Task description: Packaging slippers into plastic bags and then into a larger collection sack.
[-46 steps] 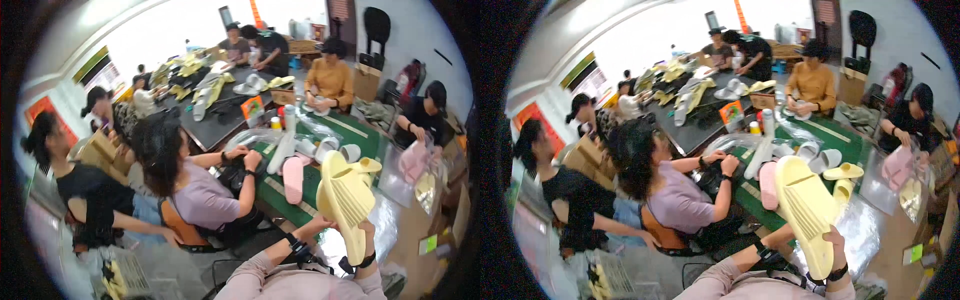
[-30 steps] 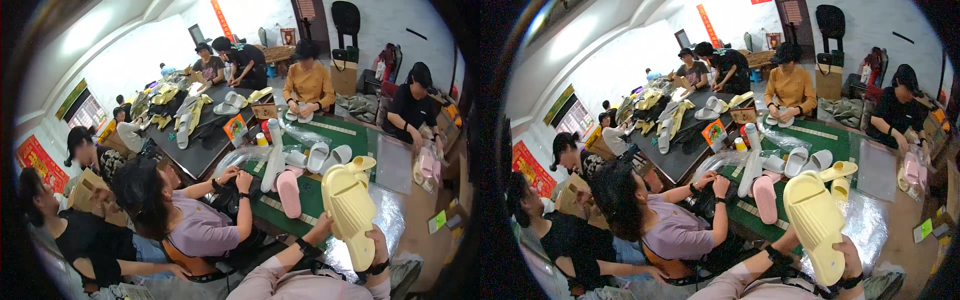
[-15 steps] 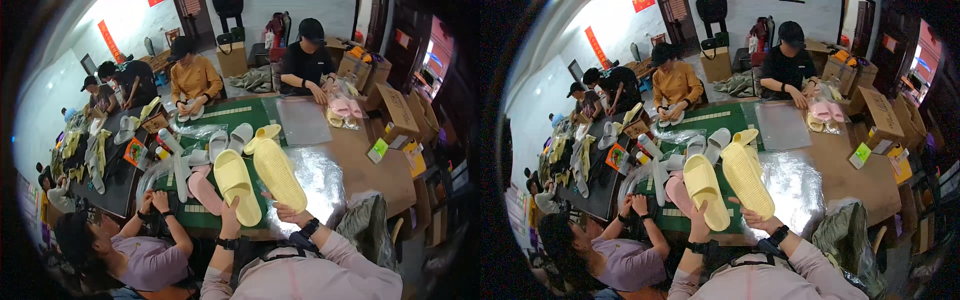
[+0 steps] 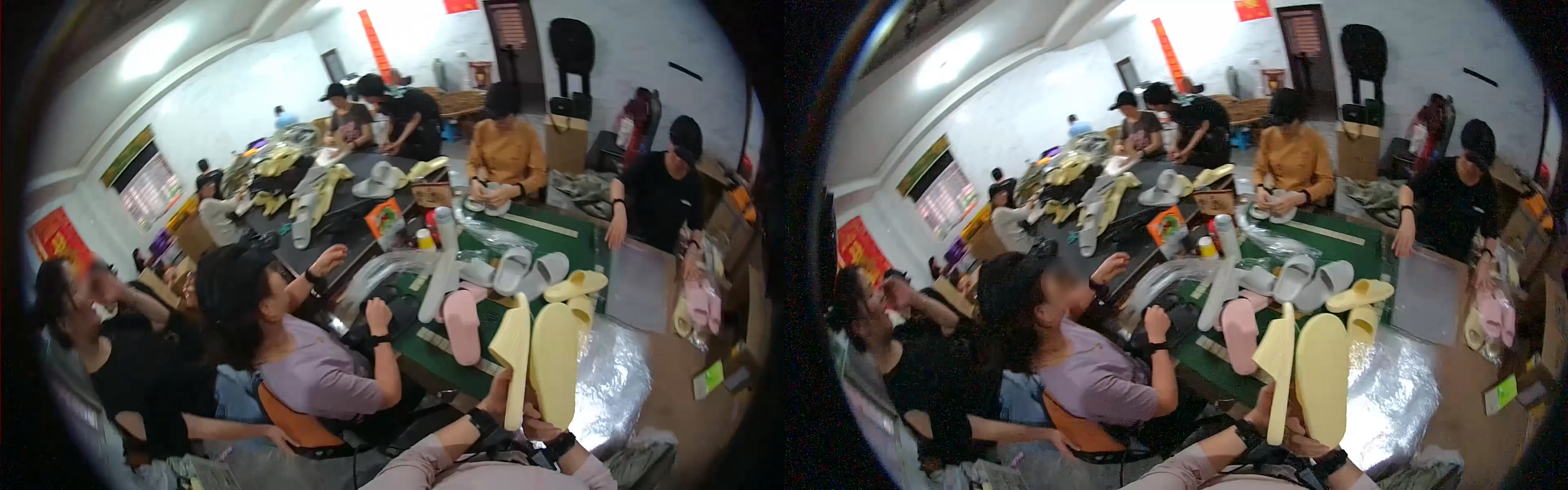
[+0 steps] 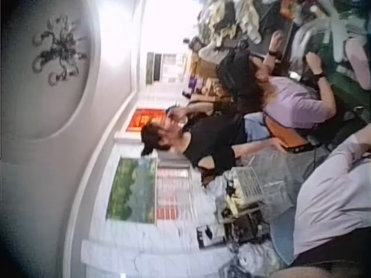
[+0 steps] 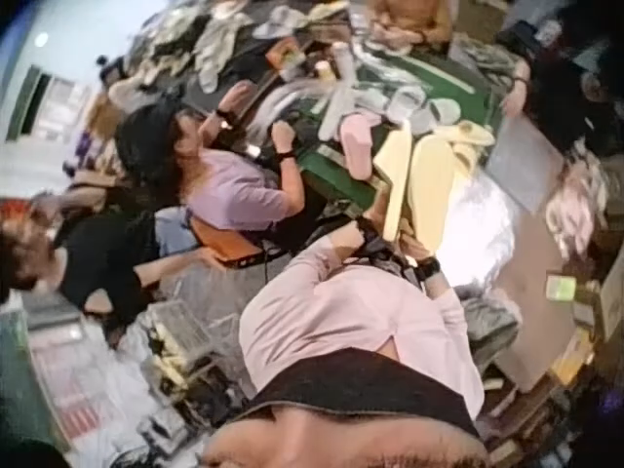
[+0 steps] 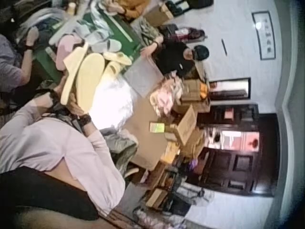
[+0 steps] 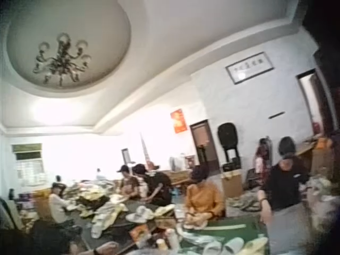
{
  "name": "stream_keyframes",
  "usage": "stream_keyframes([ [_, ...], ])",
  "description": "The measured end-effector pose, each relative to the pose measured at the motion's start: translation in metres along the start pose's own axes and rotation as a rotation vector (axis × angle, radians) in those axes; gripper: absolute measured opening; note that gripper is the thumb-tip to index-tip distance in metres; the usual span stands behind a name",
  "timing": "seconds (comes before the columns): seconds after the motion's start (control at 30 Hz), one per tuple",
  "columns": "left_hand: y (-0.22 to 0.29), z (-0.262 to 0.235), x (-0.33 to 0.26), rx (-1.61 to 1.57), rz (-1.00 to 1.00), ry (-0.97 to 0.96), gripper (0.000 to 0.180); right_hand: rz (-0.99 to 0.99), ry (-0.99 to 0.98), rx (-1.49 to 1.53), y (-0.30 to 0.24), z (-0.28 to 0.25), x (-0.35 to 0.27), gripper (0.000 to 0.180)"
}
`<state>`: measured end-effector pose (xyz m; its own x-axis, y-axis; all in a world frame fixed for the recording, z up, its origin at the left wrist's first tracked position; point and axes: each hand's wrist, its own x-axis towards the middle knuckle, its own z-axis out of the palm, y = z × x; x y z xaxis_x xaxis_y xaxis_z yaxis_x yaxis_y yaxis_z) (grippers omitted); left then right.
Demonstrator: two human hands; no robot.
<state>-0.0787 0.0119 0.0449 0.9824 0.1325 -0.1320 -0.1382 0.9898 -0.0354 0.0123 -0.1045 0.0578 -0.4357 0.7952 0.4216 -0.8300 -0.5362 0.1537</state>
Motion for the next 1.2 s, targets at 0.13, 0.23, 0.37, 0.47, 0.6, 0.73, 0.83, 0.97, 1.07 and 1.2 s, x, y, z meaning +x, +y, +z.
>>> stream_keyframes([
  [0.13,0.016,-0.031,-0.003,0.089,0.146,0.152,0.047,0.007,0.337,-0.2,-0.003,-0.044,-0.016,0.046],
  [0.23,0.027,-0.007,-0.013,0.375,0.303,0.294,0.043,-0.317,0.917,-0.506,-0.029,-0.029,-0.032,0.043],
  [0.37,0.022,0.07,-0.034,0.374,0.409,0.17,0.049,-0.855,0.907,-0.583,-0.049,-0.035,-0.072,0.035],
  [0.47,0.034,0.041,-0.044,0.38,0.327,0.072,0.051,-0.95,0.896,-1.087,-0.045,-0.017,-0.052,0.054],
  [0.6,0.035,0.028,-0.039,0.434,0.286,0.115,0.047,-0.911,0.739,-1.137,-0.04,0.005,-0.039,0.046],
  [0.73,0.042,-0.016,-0.03,0.37,0.371,0.114,0.049,-0.929,0.709,-0.943,-0.034,0.015,-0.032,0.039],
  [0.83,0.032,0.005,-0.034,0.412,0.255,0.209,0.044,-1.217,0.858,-0.752,-0.043,0.004,-0.035,0.039],
  [0.97,0.017,0.014,-0.032,0.345,0.209,0.329,0.039,-1.294,0.995,-0.66,-0.042,-0.006,-0.027,0.036],
  [1.07,0.016,0.014,-0.029,0.493,0.354,0.322,0.04,-1.373,0.926,-0.567,-0.034,0.01,-0.007,0.036],
  [1.2,0.023,0.008,-0.037,0.521,0.343,0.3,0.042,-1.334,0.813,-0.483,-0.039,0.009,-0.011,0.04],
])
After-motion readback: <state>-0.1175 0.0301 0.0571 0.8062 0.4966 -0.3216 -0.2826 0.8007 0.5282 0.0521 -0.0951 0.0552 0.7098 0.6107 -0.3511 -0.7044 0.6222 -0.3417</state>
